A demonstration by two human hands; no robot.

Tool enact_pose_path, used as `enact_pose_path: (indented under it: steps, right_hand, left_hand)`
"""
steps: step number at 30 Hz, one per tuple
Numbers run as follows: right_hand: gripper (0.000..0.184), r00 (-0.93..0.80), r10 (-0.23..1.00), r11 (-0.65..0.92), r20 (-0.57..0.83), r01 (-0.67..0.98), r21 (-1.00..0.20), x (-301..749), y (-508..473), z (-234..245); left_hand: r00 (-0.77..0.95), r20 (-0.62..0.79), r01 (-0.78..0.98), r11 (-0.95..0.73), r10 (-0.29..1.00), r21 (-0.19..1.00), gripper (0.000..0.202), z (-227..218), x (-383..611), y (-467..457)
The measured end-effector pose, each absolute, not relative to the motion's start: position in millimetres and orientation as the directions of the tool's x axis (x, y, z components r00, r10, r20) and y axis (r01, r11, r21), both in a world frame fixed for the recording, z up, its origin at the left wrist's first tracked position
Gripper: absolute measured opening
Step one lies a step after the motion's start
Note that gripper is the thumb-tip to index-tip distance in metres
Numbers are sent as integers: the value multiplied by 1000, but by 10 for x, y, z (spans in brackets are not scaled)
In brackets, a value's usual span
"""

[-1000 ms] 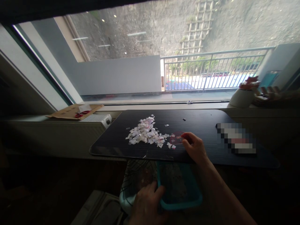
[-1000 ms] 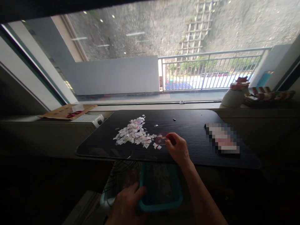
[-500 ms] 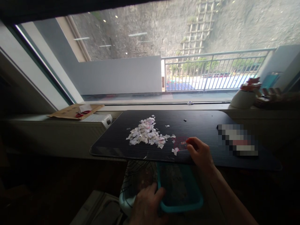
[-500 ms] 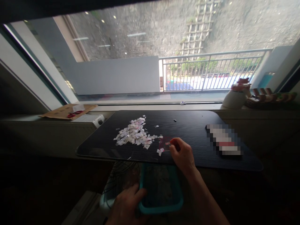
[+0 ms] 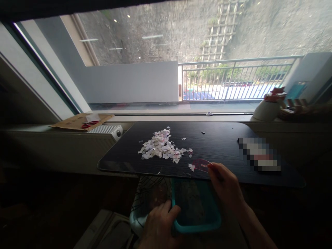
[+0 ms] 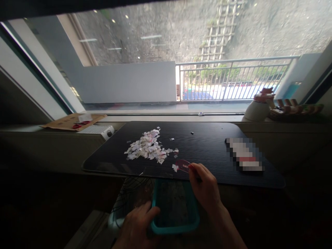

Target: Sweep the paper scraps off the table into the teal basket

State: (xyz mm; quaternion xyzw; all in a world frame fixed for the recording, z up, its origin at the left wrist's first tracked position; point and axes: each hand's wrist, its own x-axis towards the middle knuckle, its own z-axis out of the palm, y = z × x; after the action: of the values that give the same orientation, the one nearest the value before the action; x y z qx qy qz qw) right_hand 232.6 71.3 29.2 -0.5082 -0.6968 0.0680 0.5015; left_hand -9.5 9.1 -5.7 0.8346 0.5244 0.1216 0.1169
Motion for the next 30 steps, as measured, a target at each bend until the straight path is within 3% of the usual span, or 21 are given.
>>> enact_pose_path:
  steps: [21, 30]
  right_hand:
    - [8, 22, 789, 472, 614, 620, -627, 2325, 572, 287]
    - [10, -91, 821, 497, 564, 601, -626, 2339, 648, 300]
  left_hand:
    - [418, 76, 841, -417, 905, 344, 27, -39, -103, 94]
    - [424, 106, 826, -431, 900, 364, 24, -56, -145, 87]
